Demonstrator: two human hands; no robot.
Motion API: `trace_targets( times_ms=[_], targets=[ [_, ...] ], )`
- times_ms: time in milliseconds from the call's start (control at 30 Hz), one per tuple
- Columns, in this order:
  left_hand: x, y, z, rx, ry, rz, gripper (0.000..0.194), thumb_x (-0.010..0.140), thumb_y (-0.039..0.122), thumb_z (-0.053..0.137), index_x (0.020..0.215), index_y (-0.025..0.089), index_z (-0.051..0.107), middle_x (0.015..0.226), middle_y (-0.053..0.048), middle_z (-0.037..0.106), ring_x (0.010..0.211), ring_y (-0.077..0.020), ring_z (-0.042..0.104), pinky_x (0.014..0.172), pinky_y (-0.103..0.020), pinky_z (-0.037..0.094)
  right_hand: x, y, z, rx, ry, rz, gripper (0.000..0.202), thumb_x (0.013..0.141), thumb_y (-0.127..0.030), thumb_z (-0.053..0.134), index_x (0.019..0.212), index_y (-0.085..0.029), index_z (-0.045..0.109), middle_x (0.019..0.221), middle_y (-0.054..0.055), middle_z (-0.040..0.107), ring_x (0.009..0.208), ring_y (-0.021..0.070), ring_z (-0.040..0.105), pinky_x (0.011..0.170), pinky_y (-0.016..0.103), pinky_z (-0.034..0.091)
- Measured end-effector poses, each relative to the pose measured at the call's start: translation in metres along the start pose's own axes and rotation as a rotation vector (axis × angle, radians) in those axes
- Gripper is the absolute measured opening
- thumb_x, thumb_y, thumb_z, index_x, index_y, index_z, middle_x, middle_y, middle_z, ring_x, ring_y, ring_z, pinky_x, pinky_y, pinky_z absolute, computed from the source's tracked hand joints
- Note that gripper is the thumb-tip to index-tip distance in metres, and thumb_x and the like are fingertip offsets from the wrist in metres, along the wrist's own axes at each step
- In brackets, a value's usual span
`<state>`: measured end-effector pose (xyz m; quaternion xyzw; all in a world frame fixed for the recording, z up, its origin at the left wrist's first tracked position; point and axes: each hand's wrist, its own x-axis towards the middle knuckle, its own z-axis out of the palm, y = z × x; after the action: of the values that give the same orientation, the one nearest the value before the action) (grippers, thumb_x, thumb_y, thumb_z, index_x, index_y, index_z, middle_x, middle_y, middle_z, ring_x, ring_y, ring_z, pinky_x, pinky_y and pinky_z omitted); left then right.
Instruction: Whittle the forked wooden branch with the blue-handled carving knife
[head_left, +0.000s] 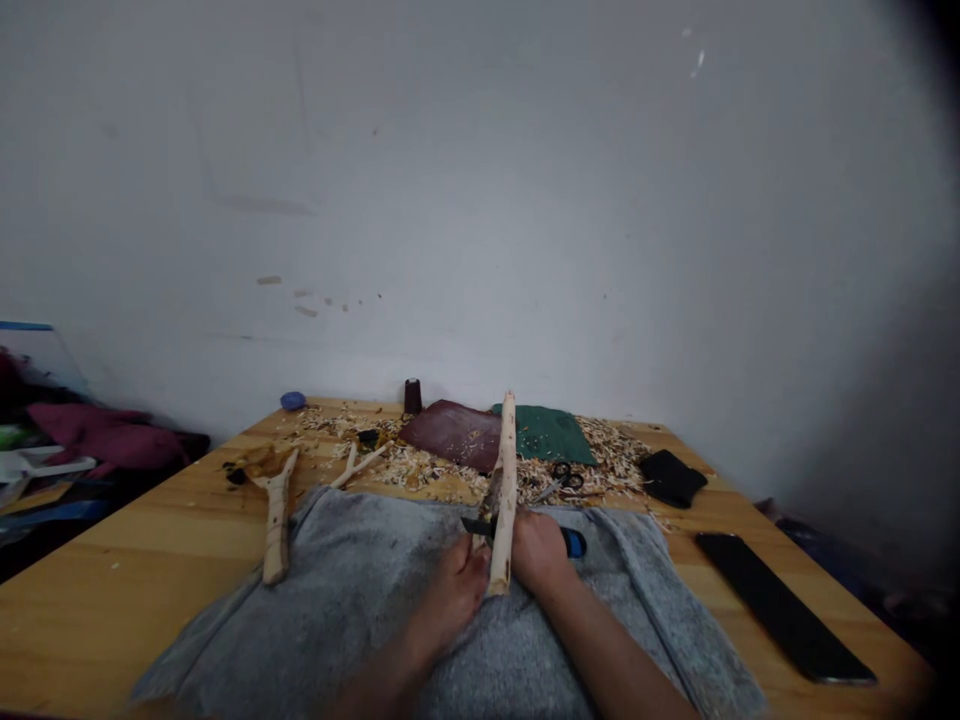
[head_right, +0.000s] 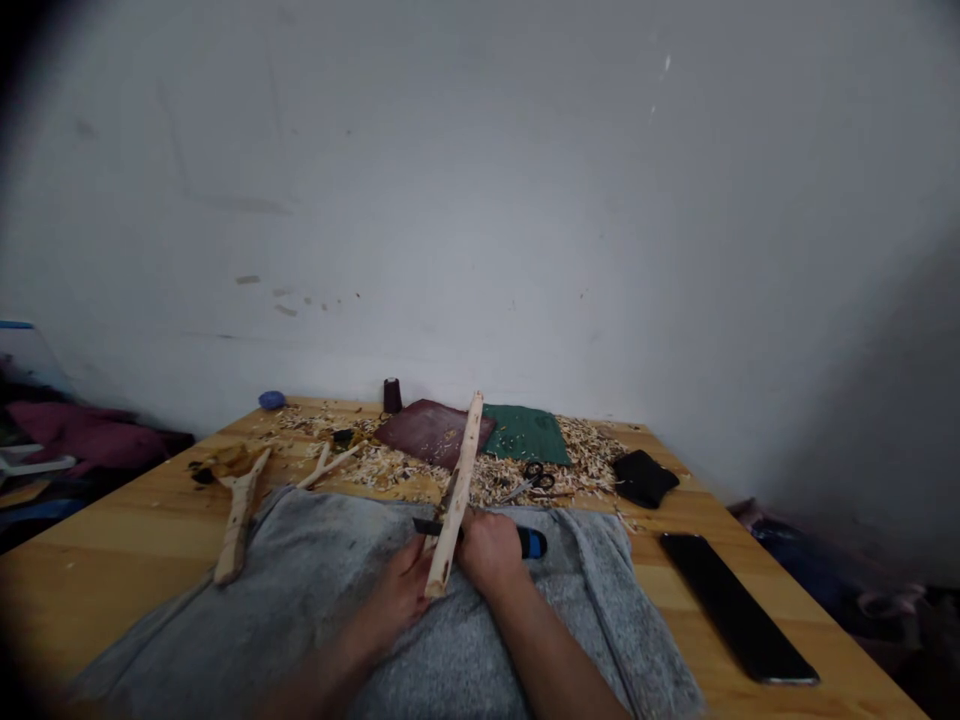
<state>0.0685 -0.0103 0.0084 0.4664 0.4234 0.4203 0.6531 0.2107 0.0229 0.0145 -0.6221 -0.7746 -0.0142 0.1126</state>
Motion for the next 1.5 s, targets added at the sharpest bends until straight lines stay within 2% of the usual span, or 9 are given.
trace_targets(
  times_ms=[100,233,367,500,900,1067,1200,1333,1500],
  targets=[
    [0.000,-0.005,-0.001,0.040,0.032,-0.030,0.021,0.080,0.042,0.057,0.082,0.022,0.055,0.047,0.009,0.034,0.039,-0.0060,0.024,0.038,-0.020,0.015,0.003,0.002,0.003,-0.052,0.032,0.016,0.024,0.083,-0.023,0.048,0.099,-0.018,0.065,0.090,0.010,0.070,0.080,0.0208,0.065,0.066,0.026,0.042],
    [0.002,-0.007,-0.002,-0.005,0.031,-0.097,0.024,0.079,0.045,0.055,0.076,0.023,0.049,0.045,0.010,0.032,0.034,-0.0048,0.020,0.035,-0.020,0.006,0.004,0.006,0.001,-0.077,0.094,0.034,0.023,0.082,-0.018,0.047,0.100,-0.019,0.062,0.090,0.008,0.069,0.081,0.0196,0.064,0.068,0.026,0.042],
    [0.003,-0.005,-0.007,-0.167,-0.101,-0.098,0.035,0.070,0.050,0.064,0.069,0.023,0.042,0.045,0.012,0.029,0.033,-0.0022,0.014,0.033,-0.019,0.004,0.004,0.010,-0.001,-0.104,0.119,0.043,0.020,0.084,-0.017,0.045,0.095,-0.019,0.062,0.089,0.008,0.068,0.082,0.0194,0.063,0.070,0.027,0.040],
    [0.003,0.001,-0.013,-0.301,-0.200,-0.184,0.042,0.064,0.052,0.071,0.068,0.022,0.041,0.045,0.014,0.029,0.032,-0.0001,0.014,0.033,-0.017,0.004,0.003,0.012,-0.001,-0.098,0.149,0.047,0.021,0.084,-0.015,0.046,0.096,-0.021,0.063,0.088,0.007,0.067,0.083,0.0195,0.061,0.071,0.027,0.039],
    [0.001,0.007,-0.013,-0.392,-0.232,-0.207,0.040,0.062,0.045,0.074,0.069,0.021,0.043,0.043,0.014,0.031,0.031,0.0004,0.016,0.033,-0.018,0.002,-0.002,0.017,-0.002,0.142,0.251,0.111,0.024,0.075,-0.015,0.051,0.097,-0.020,0.062,0.089,0.005,0.069,0.083,0.0177,0.062,0.072,0.024,0.039],
    [0.003,0.003,-0.014,-0.352,-0.199,-0.200,0.040,0.063,0.047,0.072,0.068,0.022,0.042,0.044,0.013,0.032,0.031,-0.0001,0.016,0.033,-0.018,0.003,-0.003,0.021,0.005,0.349,0.383,-0.099,0.040,0.072,-0.012,0.050,0.110,-0.020,0.059,0.099,0.005,0.069,0.090,0.0169,0.062,0.080,0.024,0.041],
    [0.007,-0.007,-0.014,-0.226,-0.146,-0.169,0.045,0.062,0.056,0.069,0.066,0.022,0.041,0.043,0.014,0.030,0.032,-0.0004,0.016,0.033,-0.018,0.005,-0.003,0.018,0.013,0.433,0.395,-0.282,0.049,0.070,-0.012,0.053,0.118,-0.021,0.057,0.102,0.005,0.068,0.091,0.0169,0.062,0.081,0.025,0.042],
    [0.008,-0.014,-0.012,-0.165,-0.112,-0.166,0.045,0.061,0.056,0.071,0.068,0.023,0.040,0.042,0.014,0.031,0.032,-0.0013,0.016,0.033,-0.018,0.005,-0.004,0.016,0.015,0.426,0.405,-0.315,0.038,0.071,-0.012,0.053,0.106,-0.023,0.062,0.090,0.002,0.069,0.082,0.0155,0.062,0.075,0.024,0.042],
    [0.003,-0.011,-0.007,-0.139,-0.095,-0.179,0.040,0.069,0.051,0.066,0.066,0.023,0.038,0.042,0.013,0.029,0.033,-0.0020,0.015,0.034,-0.020,0.004,-0.004,0.011,0.015,0.422,0.449,-0.286,0.027,0.072,-0.014,0.052,0.096,-0.020,0.063,0.081,0.002,0.068,0.076,0.0158,0.062,0.072,0.024,0.042]
  ],
)
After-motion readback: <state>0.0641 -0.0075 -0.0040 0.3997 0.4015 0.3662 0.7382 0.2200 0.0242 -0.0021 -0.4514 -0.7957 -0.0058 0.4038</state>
